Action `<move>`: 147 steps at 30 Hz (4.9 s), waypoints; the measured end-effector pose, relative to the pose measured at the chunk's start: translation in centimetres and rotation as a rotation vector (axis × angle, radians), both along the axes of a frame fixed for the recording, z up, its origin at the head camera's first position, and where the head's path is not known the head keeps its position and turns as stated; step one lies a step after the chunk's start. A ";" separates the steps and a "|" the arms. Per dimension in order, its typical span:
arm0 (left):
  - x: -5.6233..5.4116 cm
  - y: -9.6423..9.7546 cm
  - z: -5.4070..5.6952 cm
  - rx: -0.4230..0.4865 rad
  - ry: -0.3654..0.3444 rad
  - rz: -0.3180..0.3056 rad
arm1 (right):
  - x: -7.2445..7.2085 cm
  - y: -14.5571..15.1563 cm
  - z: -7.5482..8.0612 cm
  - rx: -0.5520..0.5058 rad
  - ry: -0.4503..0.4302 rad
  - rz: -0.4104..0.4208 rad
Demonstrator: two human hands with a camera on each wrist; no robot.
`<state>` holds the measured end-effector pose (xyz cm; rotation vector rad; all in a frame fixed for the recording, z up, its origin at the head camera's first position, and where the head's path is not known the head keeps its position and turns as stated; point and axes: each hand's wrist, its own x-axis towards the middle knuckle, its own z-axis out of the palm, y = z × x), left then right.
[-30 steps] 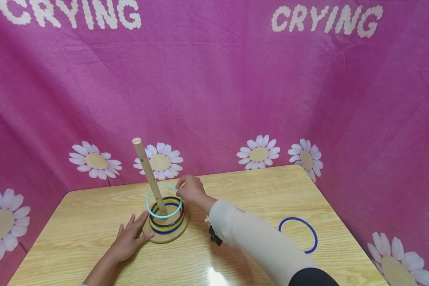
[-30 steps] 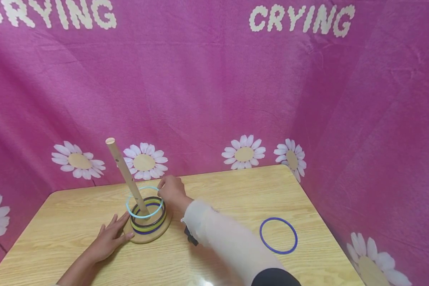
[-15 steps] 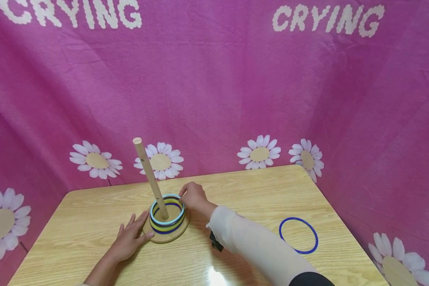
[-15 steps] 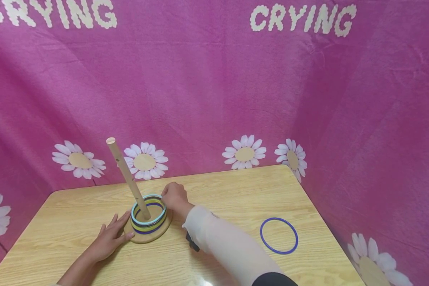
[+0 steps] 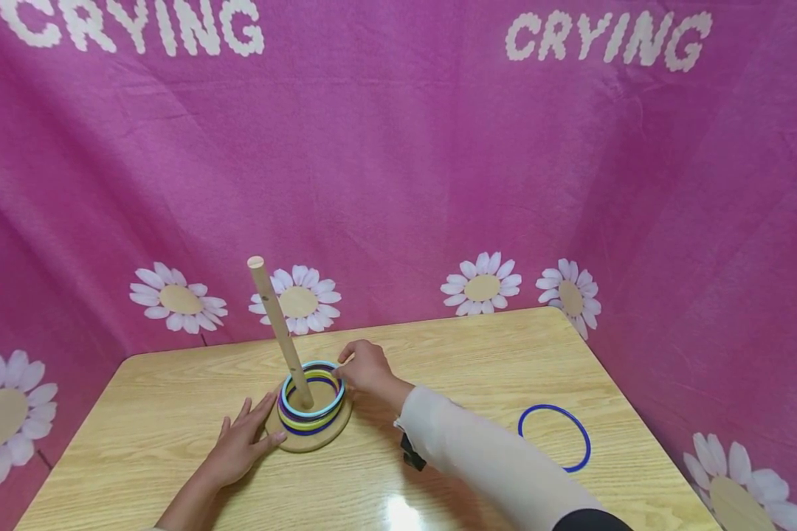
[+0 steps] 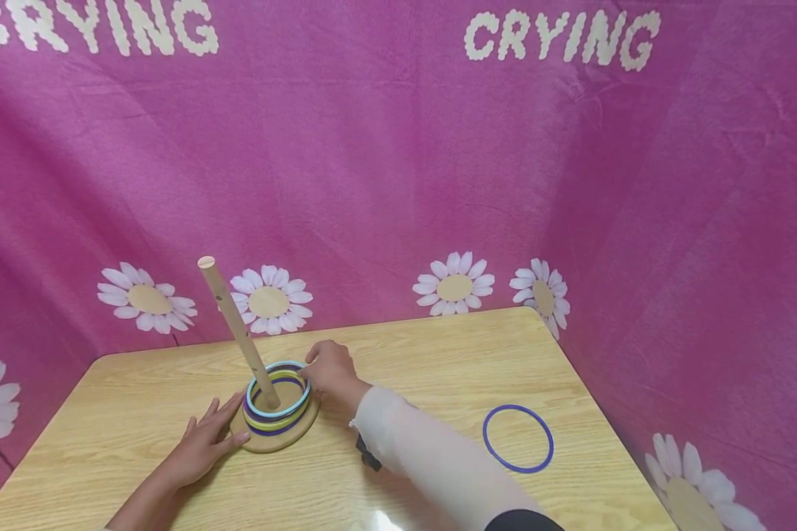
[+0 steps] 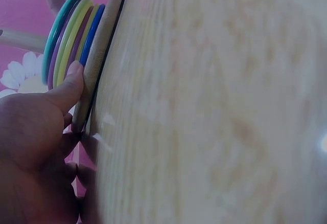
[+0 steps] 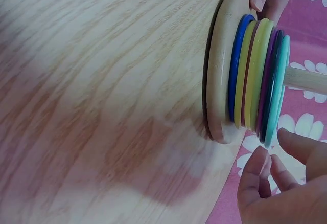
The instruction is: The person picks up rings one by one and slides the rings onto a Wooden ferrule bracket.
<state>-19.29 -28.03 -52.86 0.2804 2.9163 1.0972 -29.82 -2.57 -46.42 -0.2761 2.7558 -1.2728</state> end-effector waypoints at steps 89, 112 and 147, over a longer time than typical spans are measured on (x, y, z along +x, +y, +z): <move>0.3 0.3 0.3 -0.011 -0.025 0.011 | 4.0 32.7 -4.4 0.076 0.082 0.328; 0.3 0.2 0.2 -0.015 0.005 -0.005 | 3.7 32.4 -3.6 0.025 -0.012 0.355; 0.2 0.1 0.0 -0.018 0.011 -0.003 | -0.1 24.6 0.3 -0.263 -0.198 0.245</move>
